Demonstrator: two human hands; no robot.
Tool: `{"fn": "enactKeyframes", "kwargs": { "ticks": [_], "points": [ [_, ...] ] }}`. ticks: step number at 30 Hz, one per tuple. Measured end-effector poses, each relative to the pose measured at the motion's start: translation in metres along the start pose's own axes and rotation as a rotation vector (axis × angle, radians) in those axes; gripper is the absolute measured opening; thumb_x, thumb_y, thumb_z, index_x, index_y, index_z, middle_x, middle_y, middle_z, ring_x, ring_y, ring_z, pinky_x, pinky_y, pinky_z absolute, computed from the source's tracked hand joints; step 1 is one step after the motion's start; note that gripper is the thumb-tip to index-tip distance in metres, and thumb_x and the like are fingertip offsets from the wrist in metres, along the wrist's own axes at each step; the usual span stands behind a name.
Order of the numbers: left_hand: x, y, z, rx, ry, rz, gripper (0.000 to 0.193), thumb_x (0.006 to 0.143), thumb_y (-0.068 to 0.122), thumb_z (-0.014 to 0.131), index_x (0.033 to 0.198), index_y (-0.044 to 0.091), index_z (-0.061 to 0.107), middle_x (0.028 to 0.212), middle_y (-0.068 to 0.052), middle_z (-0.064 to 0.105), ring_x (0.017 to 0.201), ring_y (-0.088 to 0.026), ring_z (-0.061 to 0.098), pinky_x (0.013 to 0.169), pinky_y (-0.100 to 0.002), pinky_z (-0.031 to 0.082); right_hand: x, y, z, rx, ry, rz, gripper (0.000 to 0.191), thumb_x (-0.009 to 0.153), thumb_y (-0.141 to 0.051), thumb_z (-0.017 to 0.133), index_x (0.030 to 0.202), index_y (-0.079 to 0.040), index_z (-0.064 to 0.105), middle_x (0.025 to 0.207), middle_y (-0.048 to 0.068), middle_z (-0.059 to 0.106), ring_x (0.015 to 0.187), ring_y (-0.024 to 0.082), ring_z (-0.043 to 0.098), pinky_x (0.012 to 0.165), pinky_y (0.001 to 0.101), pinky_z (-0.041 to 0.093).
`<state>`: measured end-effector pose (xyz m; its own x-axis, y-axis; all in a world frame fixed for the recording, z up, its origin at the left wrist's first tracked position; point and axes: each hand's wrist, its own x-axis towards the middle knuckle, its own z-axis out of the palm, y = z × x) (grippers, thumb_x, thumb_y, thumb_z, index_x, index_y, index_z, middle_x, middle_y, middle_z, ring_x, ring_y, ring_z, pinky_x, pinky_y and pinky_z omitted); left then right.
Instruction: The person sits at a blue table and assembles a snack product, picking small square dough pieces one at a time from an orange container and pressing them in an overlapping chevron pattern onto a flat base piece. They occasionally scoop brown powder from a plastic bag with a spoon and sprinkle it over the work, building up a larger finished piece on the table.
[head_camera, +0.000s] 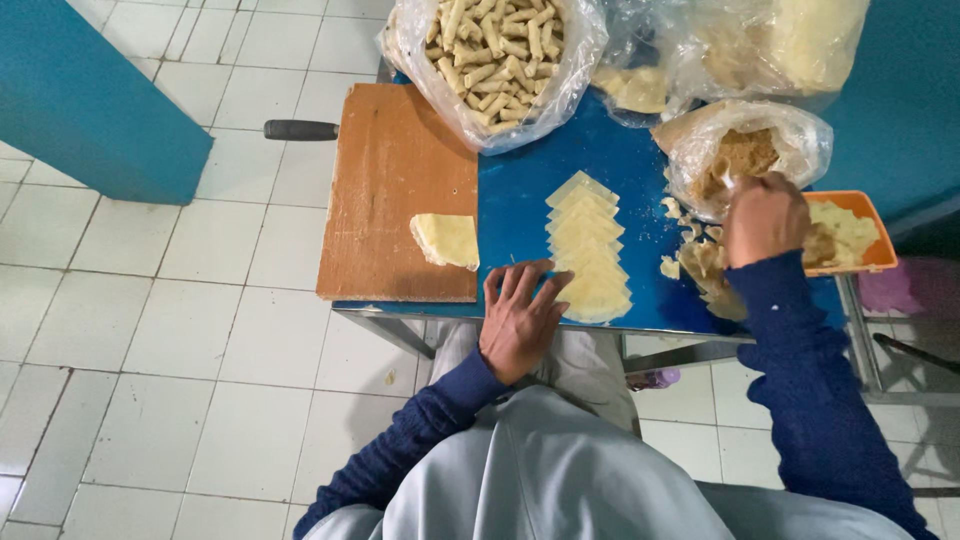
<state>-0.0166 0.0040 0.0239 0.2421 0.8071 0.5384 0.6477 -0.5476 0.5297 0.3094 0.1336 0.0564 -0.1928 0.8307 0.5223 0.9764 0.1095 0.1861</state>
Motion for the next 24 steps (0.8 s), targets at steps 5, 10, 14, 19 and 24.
{"fn": "enactKeyframes", "kwargs": {
  "ticks": [5,10,14,19,24],
  "points": [
    [0.000,-0.003,-0.010,0.001,0.041,0.023,0.041,0.093,0.015,0.068,0.133,0.014,0.061,0.132,-0.010,0.057,0.126,-0.031,0.052,0.108,-0.050,0.035,-0.030,0.037,-0.032,0.046,0.292,0.037,0.027,0.100,-0.002,0.064,0.125,-0.005,0.073,0.104,0.014,0.072,0.106,0.032,0.068,0.097,0.0427,0.052],
    [-0.001,0.000,-0.014,-0.017,0.027,0.029,0.039,0.094,0.014,0.069,0.132,0.013,0.061,0.132,-0.010,0.057,0.125,-0.032,0.052,0.107,-0.049,0.036,-0.047,0.129,-0.042,0.617,0.019,0.426,0.031,0.112,0.003,0.054,0.140,-0.003,0.066,0.113,0.012,0.069,0.102,0.023,0.065,0.088,0.0359,0.052],
    [-0.001,0.003,-0.013,-0.036,0.026,0.050,0.039,0.094,0.014,0.068,0.132,0.013,0.061,0.132,-0.010,0.057,0.126,-0.032,0.052,0.108,-0.049,0.035,-0.051,0.145,-0.029,1.074,-0.317,0.507,0.032,0.114,0.003,0.053,0.145,0.001,0.062,0.116,0.011,0.069,0.102,0.015,0.064,0.087,0.0270,0.052],
    [-0.002,0.004,-0.013,-0.031,0.023,0.049,0.037,0.095,0.014,0.068,0.132,0.014,0.062,0.132,-0.010,0.057,0.126,-0.032,0.052,0.109,-0.049,0.036,-0.036,0.145,-0.034,1.026,-0.429,0.422,0.045,0.106,0.007,0.048,0.150,0.003,0.057,0.124,0.014,0.069,0.101,0.018,0.067,0.083,0.0298,0.055],
    [-0.003,0.005,-0.012,-0.032,0.028,0.038,0.036,0.095,0.014,0.068,0.131,0.013,0.062,0.131,-0.010,0.057,0.127,-0.032,0.052,0.108,-0.049,0.036,-0.012,0.149,-0.034,1.053,-0.662,0.334,0.044,0.104,0.007,0.041,0.143,-0.001,0.059,0.118,0.014,0.072,0.100,0.019,0.070,0.085,0.0296,0.054]
  ]
}}
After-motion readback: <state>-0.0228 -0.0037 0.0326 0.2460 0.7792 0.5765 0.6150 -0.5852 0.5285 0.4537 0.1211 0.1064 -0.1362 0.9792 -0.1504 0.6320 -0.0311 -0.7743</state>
